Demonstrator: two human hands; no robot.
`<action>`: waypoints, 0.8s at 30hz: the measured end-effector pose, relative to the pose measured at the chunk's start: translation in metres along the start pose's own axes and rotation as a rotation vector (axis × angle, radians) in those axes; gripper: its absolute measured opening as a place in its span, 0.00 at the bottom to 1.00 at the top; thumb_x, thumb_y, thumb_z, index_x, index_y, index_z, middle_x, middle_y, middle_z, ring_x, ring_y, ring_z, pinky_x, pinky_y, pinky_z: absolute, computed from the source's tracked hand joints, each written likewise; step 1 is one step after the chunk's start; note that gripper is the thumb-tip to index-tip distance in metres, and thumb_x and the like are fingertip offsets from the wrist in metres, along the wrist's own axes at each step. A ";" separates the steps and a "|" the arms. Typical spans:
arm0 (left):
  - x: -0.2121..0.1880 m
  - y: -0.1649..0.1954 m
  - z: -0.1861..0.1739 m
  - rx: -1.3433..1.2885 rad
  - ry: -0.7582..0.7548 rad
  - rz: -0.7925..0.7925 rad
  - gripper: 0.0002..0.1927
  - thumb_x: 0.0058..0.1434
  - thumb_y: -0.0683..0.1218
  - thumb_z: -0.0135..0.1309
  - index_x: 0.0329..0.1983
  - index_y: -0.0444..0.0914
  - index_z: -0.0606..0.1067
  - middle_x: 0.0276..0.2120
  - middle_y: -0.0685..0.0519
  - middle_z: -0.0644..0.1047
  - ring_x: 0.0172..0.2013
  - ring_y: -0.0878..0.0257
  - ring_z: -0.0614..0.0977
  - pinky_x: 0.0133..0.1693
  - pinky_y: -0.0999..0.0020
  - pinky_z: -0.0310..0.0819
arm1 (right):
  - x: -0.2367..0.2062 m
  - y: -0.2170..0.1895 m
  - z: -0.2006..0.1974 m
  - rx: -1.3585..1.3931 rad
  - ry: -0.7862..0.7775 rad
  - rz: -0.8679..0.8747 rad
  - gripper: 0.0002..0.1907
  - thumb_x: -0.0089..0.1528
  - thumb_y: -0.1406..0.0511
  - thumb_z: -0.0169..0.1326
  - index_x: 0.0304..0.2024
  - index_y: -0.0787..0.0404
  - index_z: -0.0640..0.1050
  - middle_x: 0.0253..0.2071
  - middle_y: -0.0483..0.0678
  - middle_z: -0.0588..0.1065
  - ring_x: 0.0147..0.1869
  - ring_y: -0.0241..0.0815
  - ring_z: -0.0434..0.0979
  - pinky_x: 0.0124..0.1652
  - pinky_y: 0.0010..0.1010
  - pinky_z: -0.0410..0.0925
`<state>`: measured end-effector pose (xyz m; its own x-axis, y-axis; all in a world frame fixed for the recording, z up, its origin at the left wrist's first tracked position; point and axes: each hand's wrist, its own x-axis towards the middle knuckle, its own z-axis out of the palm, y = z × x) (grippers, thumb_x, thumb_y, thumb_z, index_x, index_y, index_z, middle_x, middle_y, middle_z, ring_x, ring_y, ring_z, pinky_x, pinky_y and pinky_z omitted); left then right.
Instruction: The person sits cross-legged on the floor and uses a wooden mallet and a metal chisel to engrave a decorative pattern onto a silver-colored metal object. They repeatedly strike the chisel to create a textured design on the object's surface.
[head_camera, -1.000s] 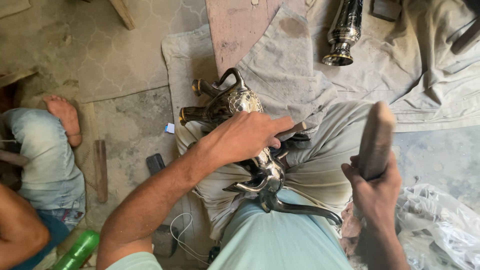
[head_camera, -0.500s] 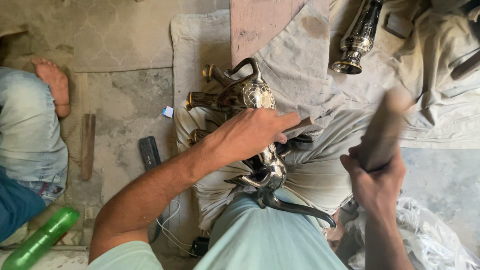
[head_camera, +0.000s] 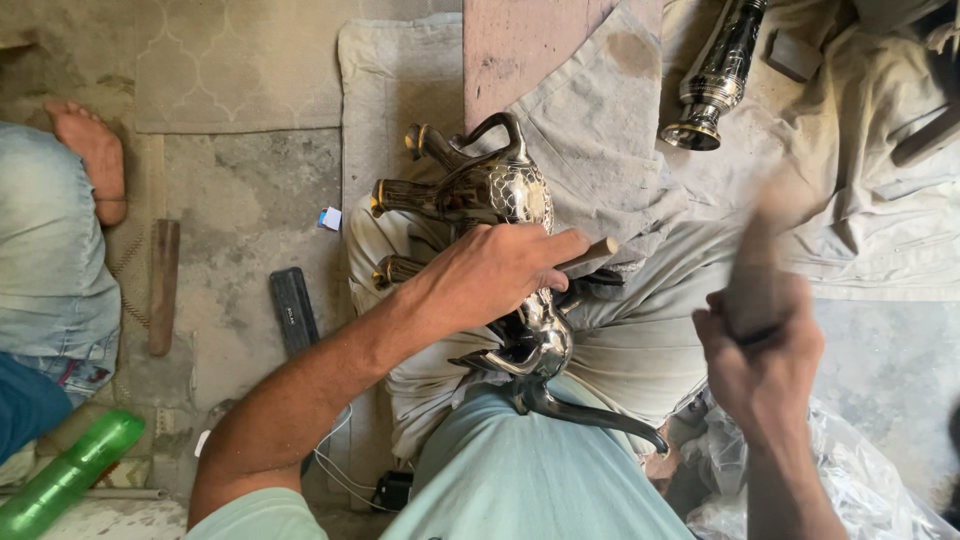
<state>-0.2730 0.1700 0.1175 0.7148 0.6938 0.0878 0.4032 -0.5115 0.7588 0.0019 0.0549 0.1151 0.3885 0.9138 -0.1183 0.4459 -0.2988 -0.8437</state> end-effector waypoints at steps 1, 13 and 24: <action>-0.001 0.000 0.000 0.007 -0.004 -0.005 0.15 0.63 0.46 0.62 0.49 0.41 0.71 0.26 0.44 0.77 0.33 0.42 0.82 0.31 0.50 0.75 | 0.000 -0.003 -0.001 -0.235 0.005 -0.128 0.18 0.58 0.70 0.63 0.50 0.62 0.75 0.42 0.52 0.80 0.44 0.38 0.79 0.45 0.31 0.71; -0.039 -0.007 0.015 -0.177 0.469 -0.032 0.13 0.66 0.44 0.62 0.49 0.40 0.72 0.35 0.51 0.79 0.33 0.60 0.85 0.32 0.66 0.81 | 0.002 -0.021 -0.008 -0.291 0.011 -0.093 0.23 0.60 0.70 0.64 0.54 0.65 0.70 0.46 0.54 0.81 0.47 0.46 0.84 0.48 0.35 0.73; -0.055 -0.025 0.054 -0.016 0.671 0.027 0.14 0.66 0.45 0.64 0.45 0.37 0.70 0.34 0.53 0.77 0.32 0.62 0.82 0.31 0.67 0.79 | 0.023 -0.108 -0.010 -0.860 0.038 -0.844 0.36 0.54 0.77 0.61 0.65 0.63 0.69 0.46 0.59 0.73 0.46 0.57 0.76 0.45 0.49 0.68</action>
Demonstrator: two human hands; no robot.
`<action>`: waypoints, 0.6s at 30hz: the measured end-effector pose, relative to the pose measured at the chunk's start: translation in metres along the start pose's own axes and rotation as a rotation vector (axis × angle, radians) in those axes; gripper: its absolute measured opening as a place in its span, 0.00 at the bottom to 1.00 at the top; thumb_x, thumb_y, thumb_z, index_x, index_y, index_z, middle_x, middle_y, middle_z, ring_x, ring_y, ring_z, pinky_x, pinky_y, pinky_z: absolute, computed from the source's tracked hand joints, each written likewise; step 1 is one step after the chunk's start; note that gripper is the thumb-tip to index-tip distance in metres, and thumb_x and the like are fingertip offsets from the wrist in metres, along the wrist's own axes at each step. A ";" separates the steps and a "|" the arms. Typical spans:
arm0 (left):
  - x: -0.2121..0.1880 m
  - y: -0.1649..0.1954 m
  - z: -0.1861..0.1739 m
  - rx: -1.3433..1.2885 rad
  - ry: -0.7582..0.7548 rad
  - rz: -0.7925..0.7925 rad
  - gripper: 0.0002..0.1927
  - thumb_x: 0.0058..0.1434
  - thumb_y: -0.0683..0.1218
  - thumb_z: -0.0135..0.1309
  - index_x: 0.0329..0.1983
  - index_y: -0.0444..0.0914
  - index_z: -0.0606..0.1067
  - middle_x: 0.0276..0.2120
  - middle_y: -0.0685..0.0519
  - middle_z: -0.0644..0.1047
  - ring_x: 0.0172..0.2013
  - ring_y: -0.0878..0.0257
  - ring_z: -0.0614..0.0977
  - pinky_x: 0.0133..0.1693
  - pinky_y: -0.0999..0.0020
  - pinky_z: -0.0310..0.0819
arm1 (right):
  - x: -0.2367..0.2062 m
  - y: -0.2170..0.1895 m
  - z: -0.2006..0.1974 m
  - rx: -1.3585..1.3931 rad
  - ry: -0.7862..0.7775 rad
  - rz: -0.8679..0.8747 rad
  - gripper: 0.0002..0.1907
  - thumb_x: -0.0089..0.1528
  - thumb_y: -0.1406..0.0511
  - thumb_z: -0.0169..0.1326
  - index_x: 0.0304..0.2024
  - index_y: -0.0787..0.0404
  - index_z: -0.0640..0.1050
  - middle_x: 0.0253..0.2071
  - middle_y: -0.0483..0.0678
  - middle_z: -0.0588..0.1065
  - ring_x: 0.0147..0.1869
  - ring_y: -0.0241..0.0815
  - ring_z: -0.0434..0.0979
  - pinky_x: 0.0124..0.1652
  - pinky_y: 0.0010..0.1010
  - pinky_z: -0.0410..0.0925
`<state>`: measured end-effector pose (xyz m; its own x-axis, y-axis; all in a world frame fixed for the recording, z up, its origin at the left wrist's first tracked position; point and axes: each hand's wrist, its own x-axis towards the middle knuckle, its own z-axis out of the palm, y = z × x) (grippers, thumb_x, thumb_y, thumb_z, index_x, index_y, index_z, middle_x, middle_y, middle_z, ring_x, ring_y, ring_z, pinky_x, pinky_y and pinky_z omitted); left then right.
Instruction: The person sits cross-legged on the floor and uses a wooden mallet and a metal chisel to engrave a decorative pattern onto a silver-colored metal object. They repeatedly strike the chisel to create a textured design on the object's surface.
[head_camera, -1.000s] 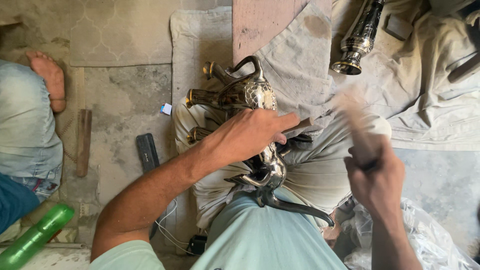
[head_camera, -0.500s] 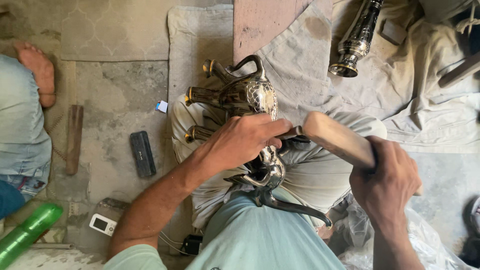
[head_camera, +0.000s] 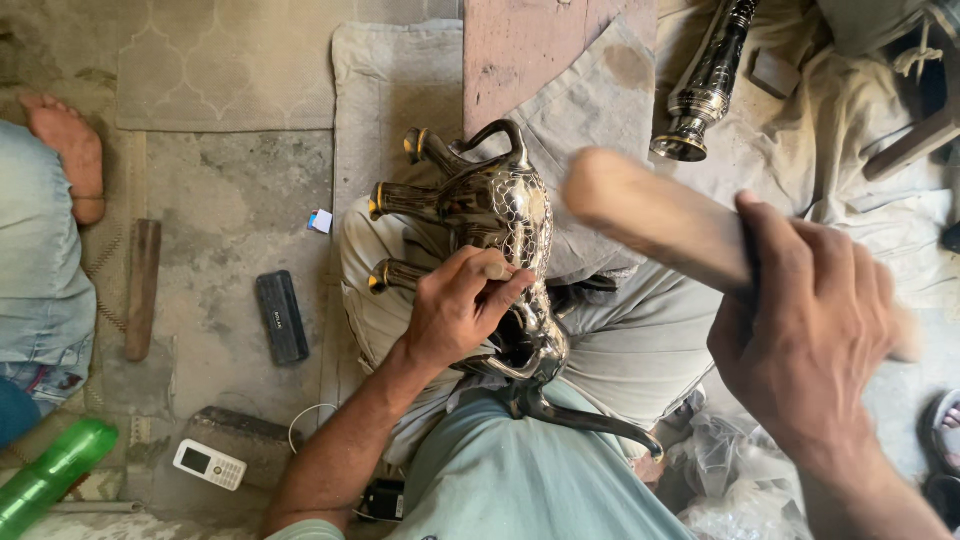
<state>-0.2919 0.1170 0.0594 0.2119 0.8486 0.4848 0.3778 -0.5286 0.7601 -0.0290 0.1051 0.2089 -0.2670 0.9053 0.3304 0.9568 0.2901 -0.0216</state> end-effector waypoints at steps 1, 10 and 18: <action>-0.001 -0.001 0.001 -0.002 -0.007 -0.011 0.14 0.66 0.45 0.64 0.45 0.36 0.70 0.33 0.53 0.77 0.31 0.63 0.82 0.30 0.67 0.78 | 0.007 -0.003 -0.006 -0.028 -0.002 -0.048 0.36 0.52 0.76 0.60 0.64 0.62 0.70 0.45 0.58 0.74 0.44 0.57 0.75 0.44 0.48 0.68; -0.016 -0.016 0.010 0.007 0.046 0.005 0.12 0.67 0.45 0.63 0.45 0.36 0.72 0.38 0.51 0.80 0.34 0.61 0.83 0.35 0.67 0.81 | 0.040 -0.019 -0.021 0.240 -0.109 -0.129 0.32 0.57 0.69 0.58 0.64 0.60 0.69 0.43 0.54 0.74 0.42 0.51 0.75 0.43 0.40 0.68; -0.013 -0.017 0.006 0.008 -0.077 -0.012 0.14 0.66 0.45 0.63 0.50 0.36 0.74 0.40 0.49 0.81 0.37 0.56 0.86 0.39 0.63 0.83 | 0.040 -0.013 -0.024 0.049 -0.081 -0.206 0.31 0.59 0.70 0.57 0.66 0.57 0.70 0.46 0.52 0.77 0.45 0.46 0.76 0.46 0.37 0.69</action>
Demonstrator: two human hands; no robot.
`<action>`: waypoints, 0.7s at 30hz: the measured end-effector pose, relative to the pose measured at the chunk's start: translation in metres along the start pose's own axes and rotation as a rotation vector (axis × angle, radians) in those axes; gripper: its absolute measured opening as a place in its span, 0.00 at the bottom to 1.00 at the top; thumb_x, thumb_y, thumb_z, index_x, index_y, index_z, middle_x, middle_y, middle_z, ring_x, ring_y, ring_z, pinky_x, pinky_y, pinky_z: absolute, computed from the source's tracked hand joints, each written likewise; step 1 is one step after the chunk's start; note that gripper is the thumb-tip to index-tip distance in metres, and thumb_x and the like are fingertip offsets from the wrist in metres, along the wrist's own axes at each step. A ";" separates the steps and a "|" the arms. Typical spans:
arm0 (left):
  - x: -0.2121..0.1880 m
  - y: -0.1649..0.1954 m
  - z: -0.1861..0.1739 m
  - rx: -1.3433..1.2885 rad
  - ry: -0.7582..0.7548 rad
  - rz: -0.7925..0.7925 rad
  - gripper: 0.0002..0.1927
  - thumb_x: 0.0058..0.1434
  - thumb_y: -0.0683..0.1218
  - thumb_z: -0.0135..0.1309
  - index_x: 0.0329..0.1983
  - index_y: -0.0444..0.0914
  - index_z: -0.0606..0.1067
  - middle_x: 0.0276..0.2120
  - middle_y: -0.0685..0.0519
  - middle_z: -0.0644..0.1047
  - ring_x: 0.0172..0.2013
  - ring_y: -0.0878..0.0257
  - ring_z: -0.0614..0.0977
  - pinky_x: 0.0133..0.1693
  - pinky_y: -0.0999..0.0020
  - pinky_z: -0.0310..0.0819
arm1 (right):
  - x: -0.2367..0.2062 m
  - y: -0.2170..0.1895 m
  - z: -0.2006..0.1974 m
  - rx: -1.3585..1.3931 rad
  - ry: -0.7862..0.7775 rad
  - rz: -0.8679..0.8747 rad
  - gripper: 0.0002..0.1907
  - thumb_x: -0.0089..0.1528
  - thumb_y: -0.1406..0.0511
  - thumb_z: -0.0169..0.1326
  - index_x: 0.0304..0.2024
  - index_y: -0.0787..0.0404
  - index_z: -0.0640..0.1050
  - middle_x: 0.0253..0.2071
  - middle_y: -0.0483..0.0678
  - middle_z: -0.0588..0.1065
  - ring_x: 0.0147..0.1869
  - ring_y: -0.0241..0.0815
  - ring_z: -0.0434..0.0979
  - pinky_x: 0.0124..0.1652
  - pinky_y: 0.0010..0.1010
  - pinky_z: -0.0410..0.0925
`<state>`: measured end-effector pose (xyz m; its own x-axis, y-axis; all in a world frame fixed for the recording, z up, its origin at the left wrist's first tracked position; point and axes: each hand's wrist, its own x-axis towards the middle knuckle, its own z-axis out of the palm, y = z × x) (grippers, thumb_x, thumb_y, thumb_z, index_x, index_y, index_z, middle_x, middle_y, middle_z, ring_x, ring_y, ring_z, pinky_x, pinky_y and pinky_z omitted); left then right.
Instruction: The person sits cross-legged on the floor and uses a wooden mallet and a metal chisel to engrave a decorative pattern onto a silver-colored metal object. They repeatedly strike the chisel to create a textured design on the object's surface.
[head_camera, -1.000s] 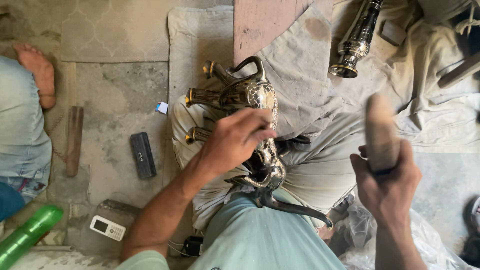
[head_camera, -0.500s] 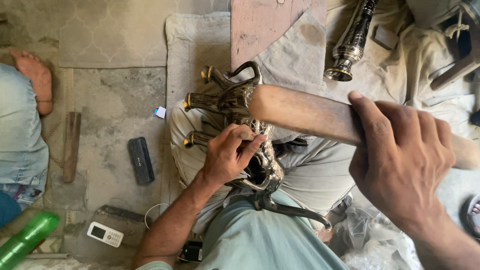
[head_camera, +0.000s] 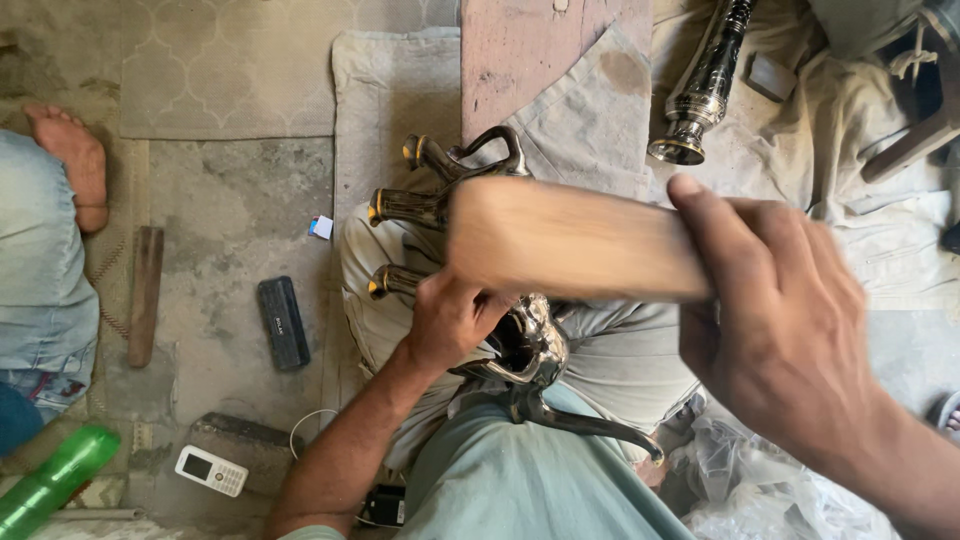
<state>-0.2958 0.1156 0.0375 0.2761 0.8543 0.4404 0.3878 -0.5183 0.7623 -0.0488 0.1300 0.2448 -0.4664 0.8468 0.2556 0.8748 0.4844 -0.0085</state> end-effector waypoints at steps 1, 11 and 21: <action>0.004 0.002 -0.002 -0.019 -0.020 -0.023 0.15 0.66 0.45 0.63 0.51 0.36 0.74 0.40 0.48 0.80 0.37 0.56 0.86 0.39 0.63 0.83 | -0.001 0.001 -0.001 -0.032 -0.008 -0.002 0.31 0.58 0.69 0.58 0.65 0.57 0.71 0.45 0.52 0.77 0.44 0.46 0.76 0.45 0.36 0.69; 0.049 0.027 -0.019 -0.029 -0.190 -0.037 0.18 0.66 0.48 0.63 0.52 0.35 0.73 0.37 0.45 0.79 0.35 0.49 0.84 0.36 0.58 0.79 | -0.030 0.023 0.011 -0.148 -0.174 0.145 0.29 0.60 0.70 0.55 0.65 0.50 0.75 0.45 0.51 0.77 0.44 0.49 0.79 0.42 0.40 0.68; 0.094 0.031 -0.025 -0.075 -0.526 0.006 0.22 0.62 0.47 0.61 0.58 0.39 0.71 0.29 0.41 0.78 0.34 0.41 0.83 0.32 0.50 0.75 | -0.091 0.032 0.053 0.284 -0.087 0.479 0.32 0.58 0.73 0.53 0.67 0.59 0.69 0.54 0.58 0.75 0.52 0.60 0.77 0.48 0.47 0.70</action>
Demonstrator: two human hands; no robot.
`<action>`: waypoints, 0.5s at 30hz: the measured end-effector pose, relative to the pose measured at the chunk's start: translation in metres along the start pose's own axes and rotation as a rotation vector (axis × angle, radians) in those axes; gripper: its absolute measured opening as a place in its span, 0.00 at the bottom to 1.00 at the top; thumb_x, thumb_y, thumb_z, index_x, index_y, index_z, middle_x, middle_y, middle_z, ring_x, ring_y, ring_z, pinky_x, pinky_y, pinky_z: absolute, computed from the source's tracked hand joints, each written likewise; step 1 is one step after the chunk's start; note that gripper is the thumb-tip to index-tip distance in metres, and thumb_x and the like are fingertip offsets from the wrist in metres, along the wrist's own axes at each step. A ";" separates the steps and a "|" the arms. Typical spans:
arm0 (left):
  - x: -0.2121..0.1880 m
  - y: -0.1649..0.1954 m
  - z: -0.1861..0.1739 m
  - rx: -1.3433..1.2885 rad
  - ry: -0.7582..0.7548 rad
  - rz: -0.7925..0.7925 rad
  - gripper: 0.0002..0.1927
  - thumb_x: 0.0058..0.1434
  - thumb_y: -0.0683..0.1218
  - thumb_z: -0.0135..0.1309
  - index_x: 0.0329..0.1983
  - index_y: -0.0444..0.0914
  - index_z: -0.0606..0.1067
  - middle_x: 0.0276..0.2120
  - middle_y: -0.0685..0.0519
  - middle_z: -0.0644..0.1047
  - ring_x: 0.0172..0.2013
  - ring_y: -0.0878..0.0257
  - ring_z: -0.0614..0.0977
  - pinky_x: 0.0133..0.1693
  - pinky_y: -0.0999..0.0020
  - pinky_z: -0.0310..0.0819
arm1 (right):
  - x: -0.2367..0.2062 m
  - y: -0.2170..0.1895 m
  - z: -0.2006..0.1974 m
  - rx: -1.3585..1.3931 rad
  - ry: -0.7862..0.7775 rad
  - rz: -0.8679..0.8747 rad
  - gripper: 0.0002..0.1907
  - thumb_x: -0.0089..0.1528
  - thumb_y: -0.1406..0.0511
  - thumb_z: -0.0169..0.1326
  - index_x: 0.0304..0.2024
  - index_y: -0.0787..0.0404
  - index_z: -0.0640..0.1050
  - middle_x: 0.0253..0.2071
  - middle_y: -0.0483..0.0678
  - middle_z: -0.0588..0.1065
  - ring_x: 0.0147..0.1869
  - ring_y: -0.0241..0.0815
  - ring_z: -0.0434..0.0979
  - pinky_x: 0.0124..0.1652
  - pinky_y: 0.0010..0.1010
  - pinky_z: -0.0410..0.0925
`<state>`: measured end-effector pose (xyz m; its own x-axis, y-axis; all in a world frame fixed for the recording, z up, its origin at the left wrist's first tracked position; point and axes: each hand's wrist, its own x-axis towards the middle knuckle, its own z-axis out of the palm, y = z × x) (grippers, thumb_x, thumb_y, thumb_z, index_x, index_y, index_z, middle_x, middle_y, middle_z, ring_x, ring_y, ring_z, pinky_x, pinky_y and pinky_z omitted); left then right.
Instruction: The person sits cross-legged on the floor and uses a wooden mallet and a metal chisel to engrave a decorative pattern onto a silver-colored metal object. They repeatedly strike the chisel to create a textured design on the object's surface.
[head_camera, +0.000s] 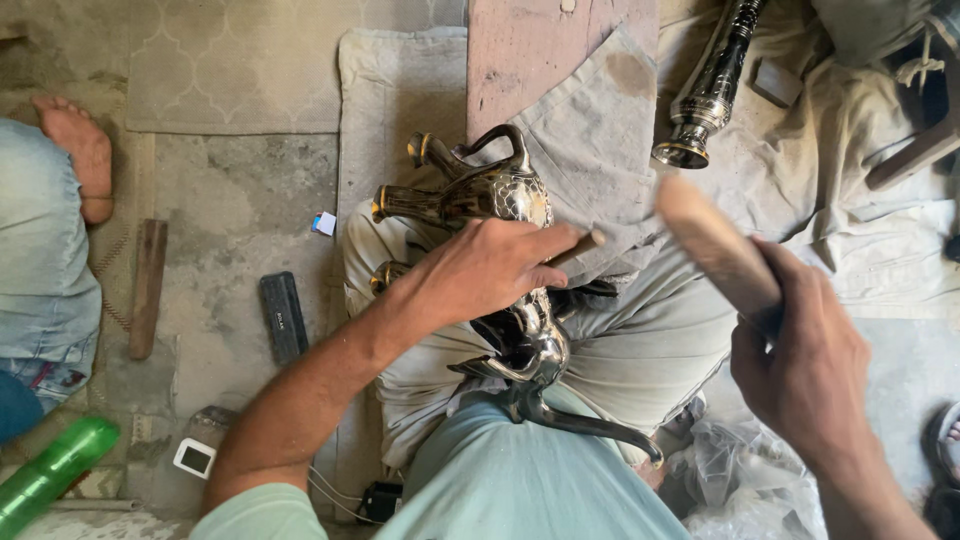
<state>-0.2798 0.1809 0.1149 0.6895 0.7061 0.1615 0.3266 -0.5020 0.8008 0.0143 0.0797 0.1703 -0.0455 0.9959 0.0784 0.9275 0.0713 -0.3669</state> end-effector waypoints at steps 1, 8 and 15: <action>0.002 0.001 -0.002 0.009 -0.042 0.004 0.20 0.62 0.47 0.61 0.55 0.39 0.70 0.29 0.41 0.79 0.34 0.40 0.83 0.32 0.49 0.74 | -0.006 0.006 0.005 -0.043 0.000 0.013 0.33 0.58 0.73 0.54 0.67 0.59 0.69 0.54 0.58 0.75 0.53 0.60 0.78 0.49 0.47 0.71; 0.018 0.002 -0.005 0.084 -0.223 0.009 0.15 0.61 0.40 0.58 0.50 0.40 0.71 0.28 0.41 0.80 0.37 0.41 0.84 0.35 0.48 0.76 | -0.046 0.034 0.042 0.610 0.055 0.332 0.33 0.58 0.72 0.59 0.65 0.60 0.64 0.52 0.54 0.76 0.51 0.46 0.80 0.49 0.36 0.74; 0.019 -0.001 -0.004 0.001 -0.297 0.005 0.13 0.61 0.37 0.53 0.48 0.41 0.72 0.30 0.45 0.82 0.36 0.45 0.86 0.35 0.52 0.78 | -0.045 0.022 0.058 0.055 0.083 0.224 0.27 0.59 0.78 0.58 0.61 0.66 0.67 0.47 0.62 0.77 0.43 0.50 0.79 0.43 0.37 0.72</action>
<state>-0.2694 0.1966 0.1197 0.8500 0.5267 -0.0106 0.3233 -0.5057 0.7998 0.0153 0.0393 0.1046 0.1921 0.9793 0.0646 0.8892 -0.1458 -0.4337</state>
